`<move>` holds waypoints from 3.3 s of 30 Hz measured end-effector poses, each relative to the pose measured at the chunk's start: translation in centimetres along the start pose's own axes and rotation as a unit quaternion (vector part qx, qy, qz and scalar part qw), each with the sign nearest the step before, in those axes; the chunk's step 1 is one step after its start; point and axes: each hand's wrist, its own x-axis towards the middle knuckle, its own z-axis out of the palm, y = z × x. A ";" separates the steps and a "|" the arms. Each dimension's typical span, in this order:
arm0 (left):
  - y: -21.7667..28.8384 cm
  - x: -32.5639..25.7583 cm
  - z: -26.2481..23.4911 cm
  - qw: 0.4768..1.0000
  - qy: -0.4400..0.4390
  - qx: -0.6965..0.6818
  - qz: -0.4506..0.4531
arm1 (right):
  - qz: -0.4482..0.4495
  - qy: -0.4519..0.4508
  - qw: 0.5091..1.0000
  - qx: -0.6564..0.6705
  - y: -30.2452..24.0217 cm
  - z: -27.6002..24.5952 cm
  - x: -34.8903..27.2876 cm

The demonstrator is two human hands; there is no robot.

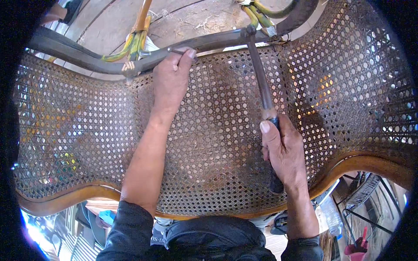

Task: Repairing a woven rattan chair using a hammer and a metal tool.

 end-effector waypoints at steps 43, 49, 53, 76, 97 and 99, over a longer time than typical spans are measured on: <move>-0.9 0.5 0.7 0.982 0.013 0.109 0.153 | -0.220 -0.041 0.942 -0.250 -6.0 0.4 0.5; -0.8 0.5 0.9 0.982 0.055 0.001 0.181 | -0.300 -0.008 0.928 -0.220 -6.6 0.6 -1.1; -0.9 0.3 0.2 0.979 0.014 0.113 0.167 | -0.213 -0.047 0.942 -0.253 -6.1 0.1 0.3; -1.7 0.0 -0.4 0.999 0.010 0.035 0.022 | -0.159 -0.029 0.969 -0.189 -4.3 0.2 0.7; -1.3 -0.3 0.0 0.969 0.026 0.170 0.175 | -0.256 -0.057 0.949 -0.173 -5.7 0.7 -1.1; -1.3 0.0 0.0 0.970 0.023 0.140 0.195 | -0.302 -0.039 0.943 -0.136 -5.0 1.1 -1.0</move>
